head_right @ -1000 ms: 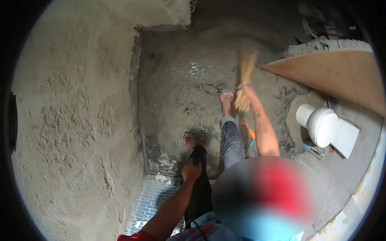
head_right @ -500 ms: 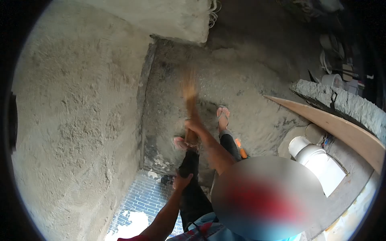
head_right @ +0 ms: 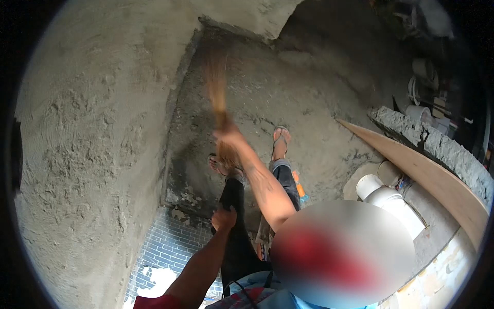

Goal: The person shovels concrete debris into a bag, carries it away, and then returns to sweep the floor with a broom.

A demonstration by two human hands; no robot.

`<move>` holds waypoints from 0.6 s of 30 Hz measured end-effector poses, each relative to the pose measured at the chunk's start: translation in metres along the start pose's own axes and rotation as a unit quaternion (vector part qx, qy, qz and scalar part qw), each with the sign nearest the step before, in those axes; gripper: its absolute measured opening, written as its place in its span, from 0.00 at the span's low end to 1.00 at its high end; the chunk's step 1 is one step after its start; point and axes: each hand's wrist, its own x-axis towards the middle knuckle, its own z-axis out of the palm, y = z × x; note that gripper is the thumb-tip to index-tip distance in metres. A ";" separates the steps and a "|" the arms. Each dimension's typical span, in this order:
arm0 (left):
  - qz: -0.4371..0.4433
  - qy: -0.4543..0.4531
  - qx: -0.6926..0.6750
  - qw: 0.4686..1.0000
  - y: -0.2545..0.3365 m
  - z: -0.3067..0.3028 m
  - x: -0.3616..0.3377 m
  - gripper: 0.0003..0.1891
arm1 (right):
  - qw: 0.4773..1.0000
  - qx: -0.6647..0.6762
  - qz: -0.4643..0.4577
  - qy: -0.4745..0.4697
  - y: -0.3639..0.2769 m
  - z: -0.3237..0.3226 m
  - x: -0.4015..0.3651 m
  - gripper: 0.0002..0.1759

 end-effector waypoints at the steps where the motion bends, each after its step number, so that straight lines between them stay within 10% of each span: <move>1: -0.014 -0.016 0.004 1.000 0.005 -0.010 -0.001 0.30 | 0.993 0.105 0.027 0.048 -0.012 -0.009 -0.033 0.36; 4: -0.023 -0.043 0.020 0.999 0.000 -0.013 0.006 0.31 | 0.945 0.265 0.119 0.150 -0.019 -0.050 -0.028 0.18; 8: -0.007 -0.059 0.025 0.998 -0.013 -0.008 0.013 0.33 | 0.959 0.224 0.169 -0.025 -0.051 -0.027 0.097 0.03; 11: -0.011 -0.053 0.029 0.998 -0.014 -0.012 0.013 0.33 | 0.983 0.021 0.176 -0.056 -0.078 0.007 0.111 0.11; 13: -0.017 -0.041 0.031 0.999 -0.016 -0.001 0.017 0.32 | 0.966 0.258 0.027 0.013 -0.083 0.020 0.045 0.24; 15: -0.024 -0.027 0.035 0.999 -0.016 0.001 0.023 0.31 | 0.960 0.270 0.069 0.022 -0.080 0.009 -0.018 0.33; 18: -0.013 -0.052 -0.014 0.998 -0.007 -0.019 0.012 0.29 | 0.920 0.360 0.132 0.085 -0.029 -0.036 -0.007 0.23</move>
